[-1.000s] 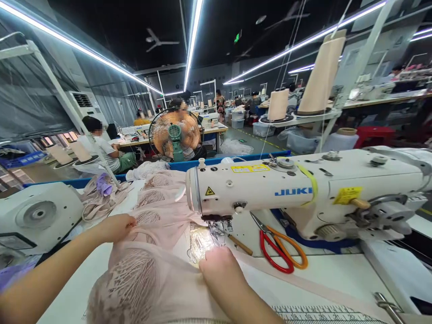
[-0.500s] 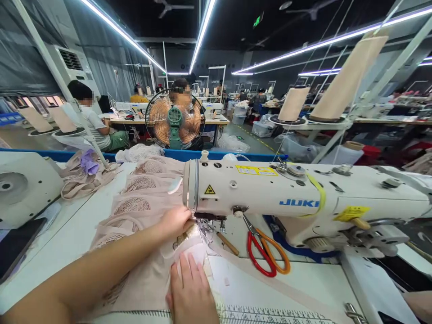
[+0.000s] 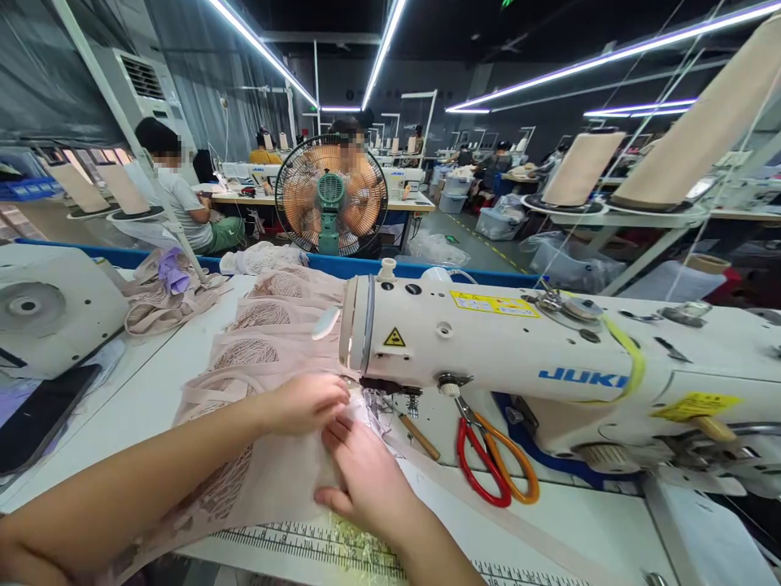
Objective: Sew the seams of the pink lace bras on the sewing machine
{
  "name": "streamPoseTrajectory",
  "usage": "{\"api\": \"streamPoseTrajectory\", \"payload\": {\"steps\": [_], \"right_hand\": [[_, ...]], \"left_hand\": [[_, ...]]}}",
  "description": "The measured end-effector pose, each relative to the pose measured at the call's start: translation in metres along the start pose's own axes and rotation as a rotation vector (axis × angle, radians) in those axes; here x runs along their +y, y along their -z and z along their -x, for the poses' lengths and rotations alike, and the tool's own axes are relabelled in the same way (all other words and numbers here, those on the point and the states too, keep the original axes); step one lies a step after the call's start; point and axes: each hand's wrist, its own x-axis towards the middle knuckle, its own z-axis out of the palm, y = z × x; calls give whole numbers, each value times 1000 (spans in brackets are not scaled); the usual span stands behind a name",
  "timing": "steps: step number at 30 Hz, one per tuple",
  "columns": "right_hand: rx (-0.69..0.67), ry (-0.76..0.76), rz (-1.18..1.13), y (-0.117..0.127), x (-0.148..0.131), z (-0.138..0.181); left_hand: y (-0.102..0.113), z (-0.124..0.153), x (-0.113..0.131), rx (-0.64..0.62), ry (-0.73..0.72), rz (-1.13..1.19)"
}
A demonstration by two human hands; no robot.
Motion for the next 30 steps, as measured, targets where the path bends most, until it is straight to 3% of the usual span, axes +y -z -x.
{"api": "streamPoseTrajectory", "payload": {"steps": [2, 4, 8, 14, 30], "right_hand": [[34, -12, 18, -2, -1, 3], [70, 3, 82, -8, -1, 11], [235, 111, 271, -20, 4, 36], [442, 130, 431, -24, 7, 56], [533, 95, 465, -27, 6, 55]], "left_hand": [[-10, 18, 0, -18, -176, 17], [-22, 27, -5, 27, -250, -8], [-36, 23, -13, 83, -227, -83], [-32, 11, -11, 48, -181, -145], [-38, 1, -8, 119, -137, -196]]}}
